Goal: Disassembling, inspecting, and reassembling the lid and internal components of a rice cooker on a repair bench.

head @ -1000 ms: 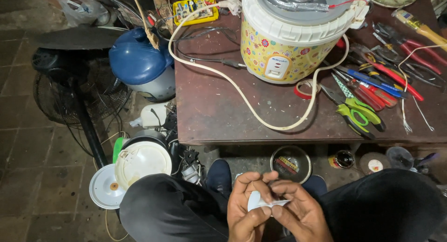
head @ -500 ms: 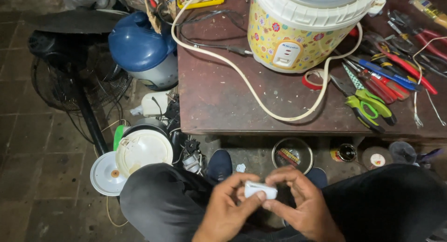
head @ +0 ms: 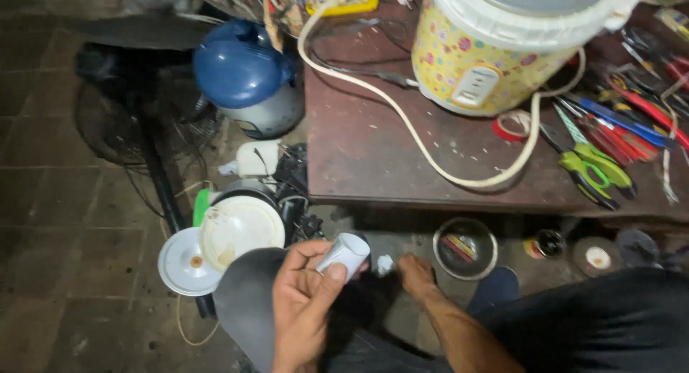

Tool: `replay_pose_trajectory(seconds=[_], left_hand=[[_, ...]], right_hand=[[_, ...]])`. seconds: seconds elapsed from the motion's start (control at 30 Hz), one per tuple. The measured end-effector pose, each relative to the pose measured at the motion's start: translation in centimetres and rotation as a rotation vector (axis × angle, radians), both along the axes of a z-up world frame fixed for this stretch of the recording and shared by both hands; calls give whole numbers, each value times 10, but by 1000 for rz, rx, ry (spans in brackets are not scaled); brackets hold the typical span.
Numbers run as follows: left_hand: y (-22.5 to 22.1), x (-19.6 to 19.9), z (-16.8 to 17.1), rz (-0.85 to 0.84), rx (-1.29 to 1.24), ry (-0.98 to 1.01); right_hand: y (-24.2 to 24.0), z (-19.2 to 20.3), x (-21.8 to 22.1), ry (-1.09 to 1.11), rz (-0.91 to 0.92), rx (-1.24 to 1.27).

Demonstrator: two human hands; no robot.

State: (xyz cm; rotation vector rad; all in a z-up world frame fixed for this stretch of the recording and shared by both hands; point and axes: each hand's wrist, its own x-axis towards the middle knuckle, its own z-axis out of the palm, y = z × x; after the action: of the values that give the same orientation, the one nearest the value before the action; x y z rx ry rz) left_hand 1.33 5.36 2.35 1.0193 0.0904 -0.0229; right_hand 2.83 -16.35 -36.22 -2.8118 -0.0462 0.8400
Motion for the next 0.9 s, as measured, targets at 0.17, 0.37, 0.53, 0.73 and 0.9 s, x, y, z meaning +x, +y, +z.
replay_pose_trajectory(seconds=[0.17, 0.37, 0.53, 0.73, 0.9], left_hand=[[5, 5, -14, 11, -91, 88], [2, 9, -12, -8, -51, 104], [-2, 12, -6, -1, 48, 132], [-6, 11, -12, 78, 73, 100], [-8, 8, -14, 18, 96, -88]], right_hand=[[20, 12, -14, 20, -135, 50], [11, -12, -12, 44, 1, -76], [17, 18, -8, 151, -23, -39], [21, 101, 14, 285, -305, 113], [31, 199, 20, 90, -587, 1323]])
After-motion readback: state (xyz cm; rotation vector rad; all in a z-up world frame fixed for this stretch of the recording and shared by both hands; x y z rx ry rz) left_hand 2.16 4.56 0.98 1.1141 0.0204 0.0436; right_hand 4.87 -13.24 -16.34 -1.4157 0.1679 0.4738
